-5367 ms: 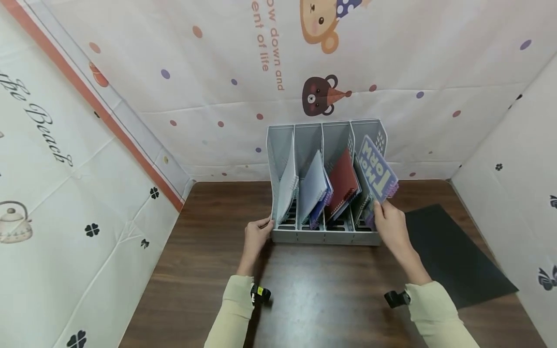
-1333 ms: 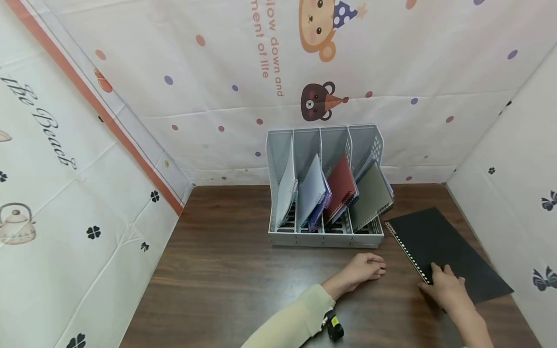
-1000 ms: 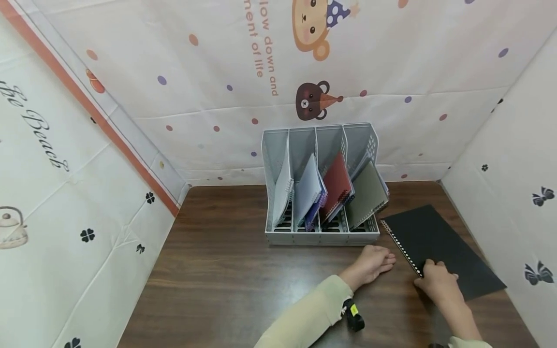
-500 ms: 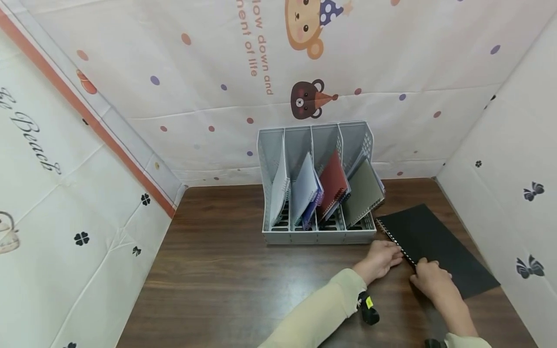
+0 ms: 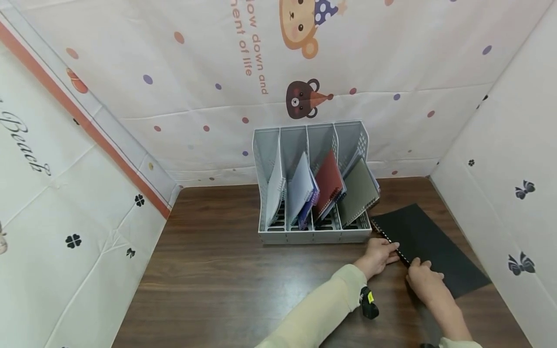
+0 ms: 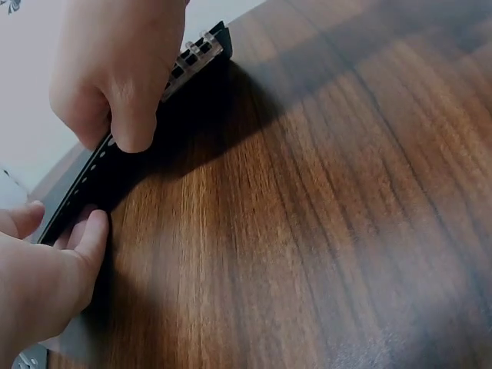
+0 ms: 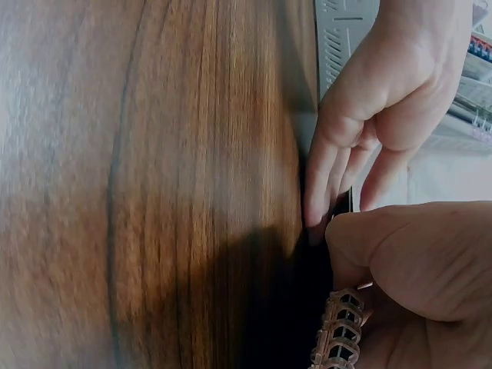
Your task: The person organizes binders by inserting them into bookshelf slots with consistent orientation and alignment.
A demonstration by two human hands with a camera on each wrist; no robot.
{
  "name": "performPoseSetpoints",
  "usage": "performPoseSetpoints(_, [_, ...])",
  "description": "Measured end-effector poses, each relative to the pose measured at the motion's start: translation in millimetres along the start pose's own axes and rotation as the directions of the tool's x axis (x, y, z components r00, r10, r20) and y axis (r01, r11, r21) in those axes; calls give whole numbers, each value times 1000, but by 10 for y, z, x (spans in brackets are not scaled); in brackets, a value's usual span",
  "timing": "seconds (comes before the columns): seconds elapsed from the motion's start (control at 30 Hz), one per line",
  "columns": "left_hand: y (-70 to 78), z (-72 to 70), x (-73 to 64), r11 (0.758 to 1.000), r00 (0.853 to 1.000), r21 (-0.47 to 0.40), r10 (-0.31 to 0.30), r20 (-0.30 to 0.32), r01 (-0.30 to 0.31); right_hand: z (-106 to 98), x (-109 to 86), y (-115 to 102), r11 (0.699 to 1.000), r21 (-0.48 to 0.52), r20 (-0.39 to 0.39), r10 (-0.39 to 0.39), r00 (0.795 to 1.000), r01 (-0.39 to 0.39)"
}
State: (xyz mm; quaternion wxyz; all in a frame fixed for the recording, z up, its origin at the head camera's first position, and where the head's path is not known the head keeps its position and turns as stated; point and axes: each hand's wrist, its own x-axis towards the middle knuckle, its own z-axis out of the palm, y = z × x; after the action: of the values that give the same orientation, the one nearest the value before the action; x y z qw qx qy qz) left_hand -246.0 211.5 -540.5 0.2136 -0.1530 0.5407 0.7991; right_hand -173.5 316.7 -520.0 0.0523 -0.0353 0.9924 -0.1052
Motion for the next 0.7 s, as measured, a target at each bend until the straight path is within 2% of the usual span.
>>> performPoseSetpoints(0.23, [2, 19, -2, 999, 1000, 34, 11, -18, -11, 3, -20, -29, 1000, -11, 3, 1, 1000, -1])
performPoseSetpoints(0.37, [12, 24, -16, 999, 999, 47, 13, -34, -12, -4, -4, -24, 1000, -19, 45, 17, 999, -17])
performPoseSetpoints(0.53, [-3, 1, -11, 1000, 999, 30, -7, -35, 8, -21, 21, -14, 998, 23, 89, 53, 995, -55])
performPoseSetpoints(0.7, [-1, 5, -3, 999, 1000, 34, 9, -25, -9, -45, 32, -12, 997, 37, 104, 68, 992, -72])
